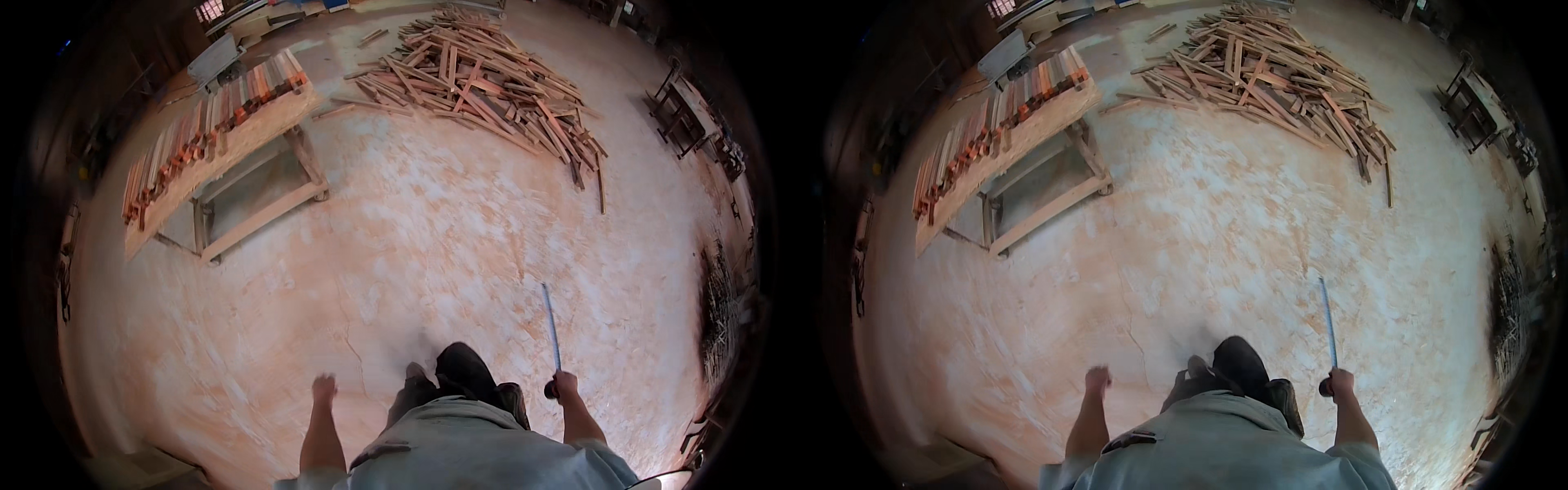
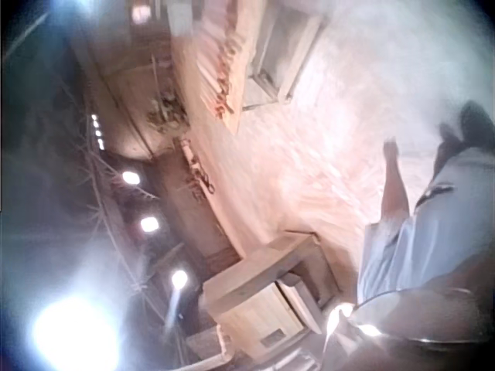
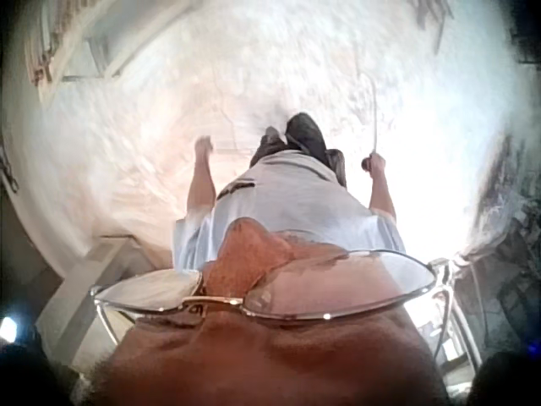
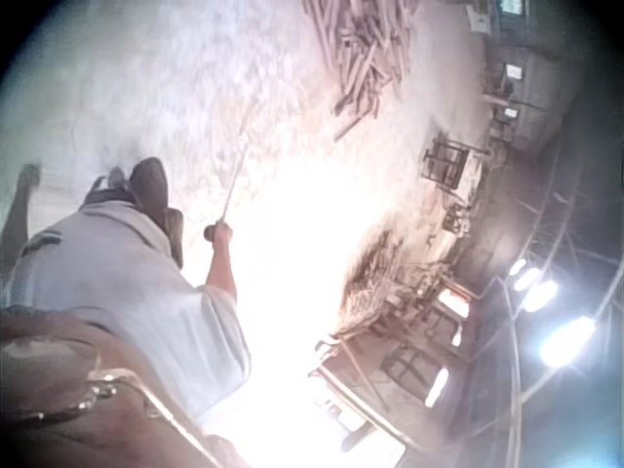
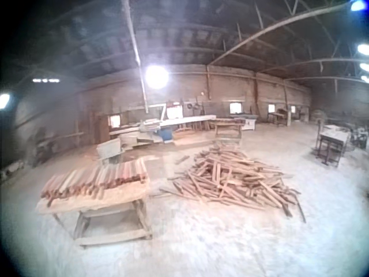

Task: The person repeatedly picks up wooden planks from a large pile on the floor, measures them with a tape measure, and places them onto a nearby workbench. The person handles the wood one piece at a time, measuring length and width before moving it.

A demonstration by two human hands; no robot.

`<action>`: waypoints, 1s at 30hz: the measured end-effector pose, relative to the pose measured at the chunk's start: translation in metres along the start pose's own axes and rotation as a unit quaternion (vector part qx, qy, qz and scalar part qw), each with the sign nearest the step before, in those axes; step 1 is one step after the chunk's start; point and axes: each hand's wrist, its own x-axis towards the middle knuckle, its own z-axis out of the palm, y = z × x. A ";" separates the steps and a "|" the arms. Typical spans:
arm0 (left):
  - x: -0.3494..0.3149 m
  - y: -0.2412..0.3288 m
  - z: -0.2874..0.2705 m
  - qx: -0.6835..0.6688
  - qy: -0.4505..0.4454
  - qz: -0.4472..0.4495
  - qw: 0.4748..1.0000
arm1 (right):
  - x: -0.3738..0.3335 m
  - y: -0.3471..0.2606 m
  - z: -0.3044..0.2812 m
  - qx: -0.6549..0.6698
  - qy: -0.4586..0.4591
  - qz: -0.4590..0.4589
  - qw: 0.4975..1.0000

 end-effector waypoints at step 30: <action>0.891 0.226 -0.839 -0.438 0.090 0.098 0.889 | 0.306 -0.940 0.469 -0.196 0.023 -0.010 0.980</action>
